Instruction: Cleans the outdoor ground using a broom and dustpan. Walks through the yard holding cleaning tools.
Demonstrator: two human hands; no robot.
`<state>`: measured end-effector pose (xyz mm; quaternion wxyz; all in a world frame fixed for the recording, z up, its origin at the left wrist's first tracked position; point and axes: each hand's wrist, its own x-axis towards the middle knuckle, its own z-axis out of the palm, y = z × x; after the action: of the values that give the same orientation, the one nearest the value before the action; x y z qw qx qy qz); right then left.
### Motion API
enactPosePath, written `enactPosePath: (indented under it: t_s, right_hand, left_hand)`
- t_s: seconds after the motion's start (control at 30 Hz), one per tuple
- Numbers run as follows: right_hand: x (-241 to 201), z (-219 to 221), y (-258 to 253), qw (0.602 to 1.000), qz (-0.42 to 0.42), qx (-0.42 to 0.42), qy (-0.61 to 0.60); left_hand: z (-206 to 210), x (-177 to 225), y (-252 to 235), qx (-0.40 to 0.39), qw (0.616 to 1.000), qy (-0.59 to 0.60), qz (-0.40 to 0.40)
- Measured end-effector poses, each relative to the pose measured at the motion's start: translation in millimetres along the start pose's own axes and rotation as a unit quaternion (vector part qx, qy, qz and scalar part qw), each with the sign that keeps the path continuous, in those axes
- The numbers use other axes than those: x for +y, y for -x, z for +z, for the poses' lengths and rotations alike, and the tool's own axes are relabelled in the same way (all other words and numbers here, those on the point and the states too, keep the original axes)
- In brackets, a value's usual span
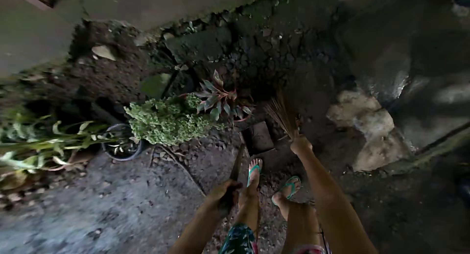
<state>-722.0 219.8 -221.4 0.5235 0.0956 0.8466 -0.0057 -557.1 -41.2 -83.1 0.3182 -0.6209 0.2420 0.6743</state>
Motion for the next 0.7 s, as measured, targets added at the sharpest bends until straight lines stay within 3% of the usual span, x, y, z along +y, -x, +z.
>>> enactPosePath:
  t_s: [0.13, 0.27, 0.43, 0.57, 0.7]
  right_hand:
    - [56.9, 22.8, 26.3, 0.997, 0.046, -0.055, -0.037]
    - [115.0, 44.1, 59.1, 0.988, 0.026, -0.072, -0.137]
    - [165.9, 52.5, 111.9, 0.922, 0.011, -0.046, -0.383]
    - [162.1, 76.1, 106.5, 0.858, 0.042, 0.005, -0.512]
    - [109.2, 116.3, 75.3, 0.850, 0.080, 0.006, -0.521]
  left_hand:
    - [24.8, -0.7, -5.5, -0.006, 0.999, -0.035, 0.014]
    - [60.9, -10.1, -3.9, 0.037, 0.999, -0.026, 0.029]
    - [87.6, -28.8, -6.2, 0.064, 0.997, -0.023, 0.041]
    - [105.6, -45.2, -16.2, 0.058, 0.997, -0.028, 0.047]
    - [119.2, -65.2, -27.7, 0.088, 0.992, -0.068, 0.056]
